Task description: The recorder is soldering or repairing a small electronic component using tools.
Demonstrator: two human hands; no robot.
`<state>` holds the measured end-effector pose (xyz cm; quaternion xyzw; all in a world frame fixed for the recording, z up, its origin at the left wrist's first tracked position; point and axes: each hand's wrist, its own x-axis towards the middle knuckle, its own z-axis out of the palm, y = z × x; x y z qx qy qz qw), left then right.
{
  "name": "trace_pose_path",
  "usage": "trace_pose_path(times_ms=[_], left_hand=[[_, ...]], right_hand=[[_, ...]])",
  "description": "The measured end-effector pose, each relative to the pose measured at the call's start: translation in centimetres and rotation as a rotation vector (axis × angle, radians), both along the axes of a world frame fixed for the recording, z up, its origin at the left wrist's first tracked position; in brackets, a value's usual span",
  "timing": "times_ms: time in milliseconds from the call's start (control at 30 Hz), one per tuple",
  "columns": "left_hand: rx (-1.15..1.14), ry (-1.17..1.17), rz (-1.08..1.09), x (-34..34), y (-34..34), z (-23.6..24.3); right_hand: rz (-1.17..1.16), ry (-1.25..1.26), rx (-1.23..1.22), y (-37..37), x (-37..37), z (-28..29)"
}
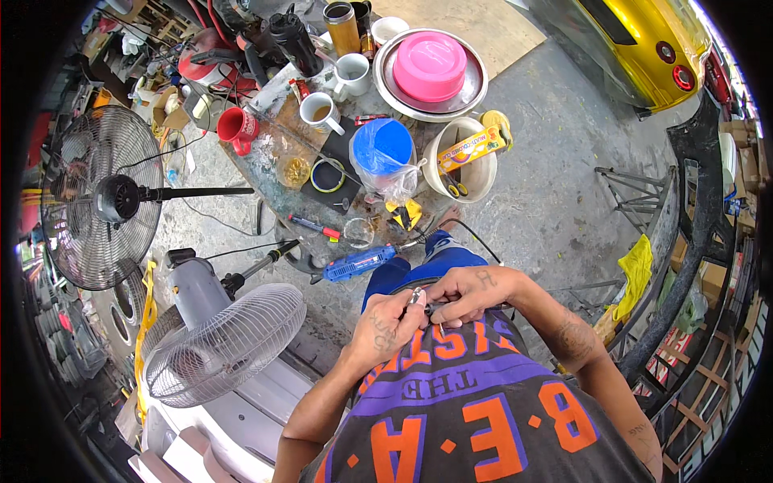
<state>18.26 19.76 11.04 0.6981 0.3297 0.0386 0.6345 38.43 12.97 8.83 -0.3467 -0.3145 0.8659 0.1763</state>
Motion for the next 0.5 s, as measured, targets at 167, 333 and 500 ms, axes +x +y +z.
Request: trace_pose_path(times_ms=[167, 333, 500], left_hand=[[-0.064, 0.063, 0.034, 0.3, 0.1, -0.1], [0.040, 0.083, -0.052, 0.5, 2.2, 0.6], [0.007, -0.078, -0.112, 0.2, 2.7, -1.0]], right_hand=[[-0.018, -0.086, 0.084, 0.0, 0.1, 0.5], [-0.182, 0.348, -0.237, -0.9, 0.5, -2.2], [-0.199, 0.536, -0.372, -0.3, -0.1, -3.2]])
